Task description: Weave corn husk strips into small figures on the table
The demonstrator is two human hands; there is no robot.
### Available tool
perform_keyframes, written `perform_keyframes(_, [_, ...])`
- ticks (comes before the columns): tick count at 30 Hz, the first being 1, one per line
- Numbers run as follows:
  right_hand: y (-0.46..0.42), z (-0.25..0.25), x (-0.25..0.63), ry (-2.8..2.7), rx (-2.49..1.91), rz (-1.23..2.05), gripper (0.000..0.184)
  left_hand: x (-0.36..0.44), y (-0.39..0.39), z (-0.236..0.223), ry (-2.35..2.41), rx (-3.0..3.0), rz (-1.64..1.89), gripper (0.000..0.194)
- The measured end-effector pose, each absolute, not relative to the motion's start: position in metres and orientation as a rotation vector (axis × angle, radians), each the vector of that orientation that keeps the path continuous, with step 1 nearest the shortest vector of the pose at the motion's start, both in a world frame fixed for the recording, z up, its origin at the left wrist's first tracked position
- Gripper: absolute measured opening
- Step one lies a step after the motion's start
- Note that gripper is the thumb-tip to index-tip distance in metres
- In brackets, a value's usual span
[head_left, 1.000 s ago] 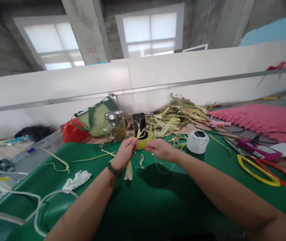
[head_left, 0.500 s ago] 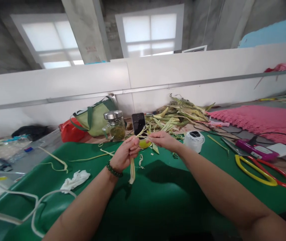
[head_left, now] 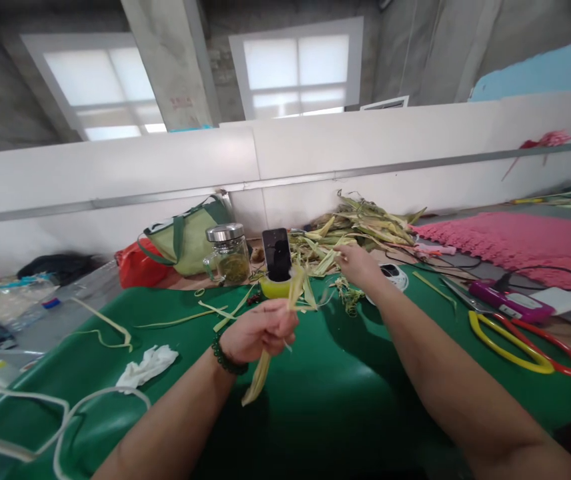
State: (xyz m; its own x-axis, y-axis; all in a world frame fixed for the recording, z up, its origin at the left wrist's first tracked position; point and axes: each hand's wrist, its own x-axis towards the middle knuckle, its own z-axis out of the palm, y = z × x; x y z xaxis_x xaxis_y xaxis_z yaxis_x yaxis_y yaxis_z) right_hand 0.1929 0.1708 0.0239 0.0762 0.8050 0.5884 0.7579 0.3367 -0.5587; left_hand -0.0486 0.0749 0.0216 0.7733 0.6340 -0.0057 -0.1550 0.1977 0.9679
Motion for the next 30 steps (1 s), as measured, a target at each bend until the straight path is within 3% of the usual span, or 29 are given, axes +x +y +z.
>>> perform_keyframes(2, [0.156, 0.024, 0.173, -1.818, -1.19, -0.007, 0.029, -0.054, 0.083, 0.025, 0.515, 1.17, 0.747, 0.037])
perform_keyframes(7, [0.125, 0.015, 0.12, -2.106, -0.686, 0.719, 0.033, -0.055, 0.093, 0.03, 0.665, 1.17, 0.881, 0.029])
perform_keyframes(9, [0.119, 0.009, 0.11, -2.159, -0.745, 0.776, 0.031, -0.054, 0.094, 0.029, 0.736, 1.207, 0.92, 0.028])
perform_keyframes(16, [0.099, 0.005, 0.108, -2.477, -1.216, -0.173, 0.022, -0.048, 0.1, 0.021, 1.143, 1.522, 1.072, 0.03])
perform_keyframes(20, [0.089, 0.011, 0.105, -2.682, -1.174, -0.347, 0.021, -0.043, 0.101, 0.019, 1.571, 2.099, 1.047, 0.027])
perform_keyframes(23, [0.09, 0.017, 0.112, -2.767, -1.089, -0.394, 0.02, -0.038, 0.097, 0.017, 1.818, 2.336, 0.794, 0.024])
perform_keyframes(26, [0.1, 0.024, 0.13, -2.746, -1.041, -0.31, 0.022, -0.038, 0.089, 0.018, 1.59, 2.376, 0.501, 0.022])
perform_keyframes(30, [0.123, 0.031, 0.147, -2.56, -0.804, 0.193, 0.027, -0.05, 0.084, 0.025, 0.733, 1.952, 0.304, 0.025])
